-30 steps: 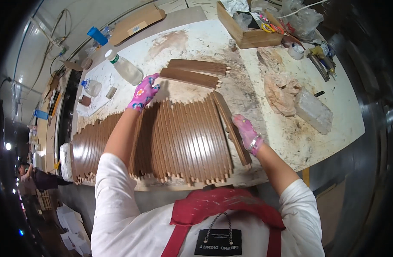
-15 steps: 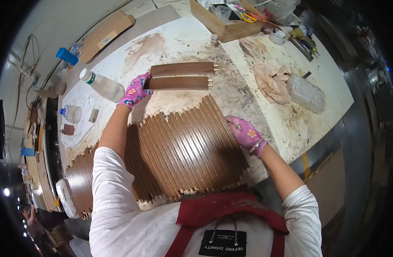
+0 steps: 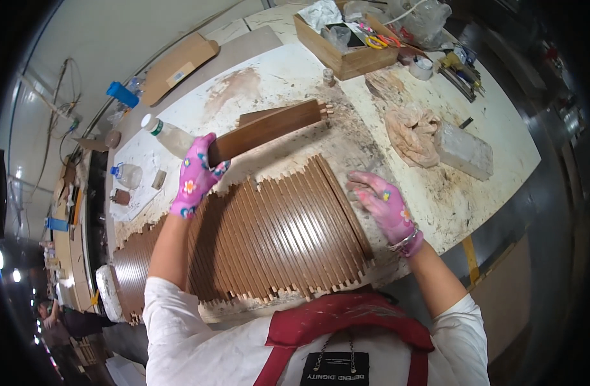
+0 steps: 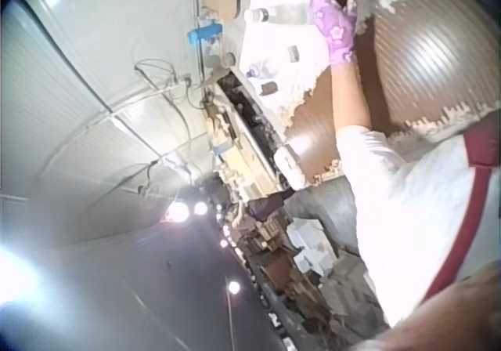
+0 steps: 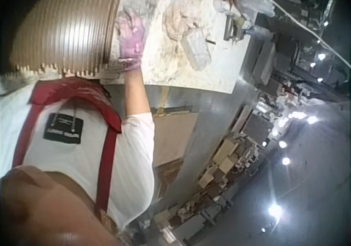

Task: The person applies glue from a bottle to the joints of wooden slats and wipes the surfaces with a cloth. They handle the slats individually on a workbench among a large row of similar pieces.

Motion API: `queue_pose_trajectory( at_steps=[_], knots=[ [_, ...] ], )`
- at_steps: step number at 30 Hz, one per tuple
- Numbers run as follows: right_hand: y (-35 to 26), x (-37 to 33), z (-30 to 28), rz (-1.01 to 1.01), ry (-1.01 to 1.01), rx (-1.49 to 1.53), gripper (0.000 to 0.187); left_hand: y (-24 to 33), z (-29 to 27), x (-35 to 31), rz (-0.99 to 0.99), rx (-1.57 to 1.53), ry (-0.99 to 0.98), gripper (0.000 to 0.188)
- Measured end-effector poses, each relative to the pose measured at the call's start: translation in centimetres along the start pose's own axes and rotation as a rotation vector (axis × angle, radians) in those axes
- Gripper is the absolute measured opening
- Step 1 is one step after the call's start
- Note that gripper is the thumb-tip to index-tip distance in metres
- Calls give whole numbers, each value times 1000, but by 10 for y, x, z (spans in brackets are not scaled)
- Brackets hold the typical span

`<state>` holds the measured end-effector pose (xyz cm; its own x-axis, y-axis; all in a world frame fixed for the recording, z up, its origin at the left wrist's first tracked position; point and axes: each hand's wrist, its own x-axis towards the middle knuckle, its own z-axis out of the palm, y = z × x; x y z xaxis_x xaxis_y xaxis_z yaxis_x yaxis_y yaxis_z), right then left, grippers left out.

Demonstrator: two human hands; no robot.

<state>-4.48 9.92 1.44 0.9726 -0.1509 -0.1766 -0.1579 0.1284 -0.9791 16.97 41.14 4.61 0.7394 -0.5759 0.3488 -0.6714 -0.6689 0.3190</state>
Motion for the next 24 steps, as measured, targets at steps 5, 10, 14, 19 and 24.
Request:
queue_pose_trajectory(
  at_steps=[5, 10, 14, 19, 24],
  knots=[
    [-14, 12, 25, 2, -155, 322, 53, 71, -13, -62, -78, -167, 228, 59],
    [-16, 21, 22, 95, -315, 794, 44, 135, -10, -120, -140, -121, 342, 57],
    [-1, 22, 14, 155, -360, 858, 32, 169, -9, -151, -199, -98, 422, 58],
    [-18, 8, 32, 278, -367, 767, 15, 188, -7, -186, -170, -50, 431, 67],
    [-17, 6, 57, 249, -330, 783, 9, 190, -23, -203, -340, -349, 454, 74]
  ],
)
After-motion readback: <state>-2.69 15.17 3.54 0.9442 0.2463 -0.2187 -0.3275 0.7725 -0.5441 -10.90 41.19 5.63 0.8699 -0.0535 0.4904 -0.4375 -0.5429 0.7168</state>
